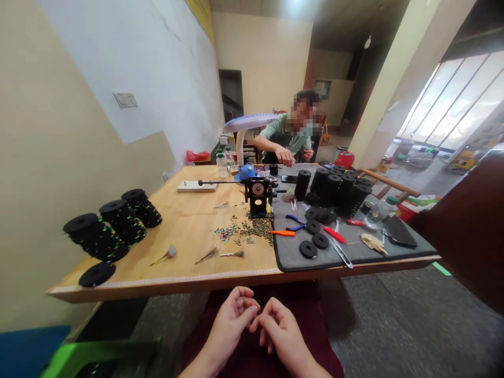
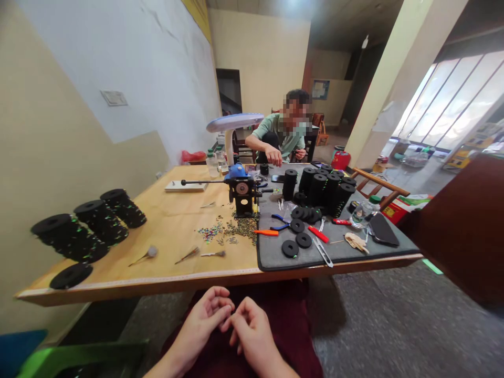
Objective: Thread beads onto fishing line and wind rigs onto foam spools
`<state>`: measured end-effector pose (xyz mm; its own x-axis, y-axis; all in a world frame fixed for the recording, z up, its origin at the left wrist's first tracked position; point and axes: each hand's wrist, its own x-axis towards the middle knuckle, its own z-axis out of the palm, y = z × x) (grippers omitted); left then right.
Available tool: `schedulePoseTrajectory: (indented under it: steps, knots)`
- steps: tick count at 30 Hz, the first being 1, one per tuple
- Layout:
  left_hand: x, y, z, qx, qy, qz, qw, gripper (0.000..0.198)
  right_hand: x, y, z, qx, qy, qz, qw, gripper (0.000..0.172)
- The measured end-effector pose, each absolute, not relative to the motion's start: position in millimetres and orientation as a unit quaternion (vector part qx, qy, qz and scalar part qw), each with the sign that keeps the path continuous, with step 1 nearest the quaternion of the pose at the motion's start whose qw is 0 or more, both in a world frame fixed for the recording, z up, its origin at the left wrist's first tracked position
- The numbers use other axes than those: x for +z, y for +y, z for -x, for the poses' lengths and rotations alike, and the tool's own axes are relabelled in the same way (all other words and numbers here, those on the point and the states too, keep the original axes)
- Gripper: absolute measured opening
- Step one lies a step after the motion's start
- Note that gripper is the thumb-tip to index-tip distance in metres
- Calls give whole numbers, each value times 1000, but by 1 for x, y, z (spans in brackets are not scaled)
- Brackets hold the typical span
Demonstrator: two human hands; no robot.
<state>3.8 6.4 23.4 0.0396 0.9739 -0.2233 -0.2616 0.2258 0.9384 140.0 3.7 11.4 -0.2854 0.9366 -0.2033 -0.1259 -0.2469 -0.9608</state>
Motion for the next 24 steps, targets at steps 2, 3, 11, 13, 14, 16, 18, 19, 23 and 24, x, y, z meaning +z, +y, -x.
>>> schedulePoseTrajectory:
  steps: [2, 3, 11, 13, 14, 16, 18, 19, 23, 24]
  knots:
    - [24, 6, -4, 499, 486, -380, 608, 34, 12, 4, -139, 653, -467, 439, 403, 29]
    - [24, 6, -4, 499, 489, -385, 603, 35, 13, 4, -139, 652, -467, 441, 402, 30]
    - [21, 5, -5, 499, 491, -414, 582, 33, 11, 5, -138, 650, -469, 445, 399, 29]
    - [21, 6, -5, 499, 491, -417, 580, 34, 11, 5, -138, 652, -466, 446, 400, 30]
    - [21, 6, -5, 500, 492, -417, 579, 34, 11, 5, -138, 652, -464, 446, 401, 31]
    - [21, 6, -5, 502, 491, -418, 576, 33, 10, 5, -137, 652, -463, 444, 403, 31]
    - [21, 6, -5, 503, 491, -418, 576, 33, 10, 6, -137, 652, -463, 443, 405, 31]
    - [21, 5, -5, 502, 491, -419, 576, 32, 9, 6, -137, 652, -463, 443, 405, 31]
    - [22, 5, -5, 501, 491, -426, 572, 32, 8, 6, -136, 652, -461, 447, 403, 30]
    - [22, 5, -6, 501, 492, -426, 571, 32, 8, 6, -136, 654, -459, 445, 404, 30]
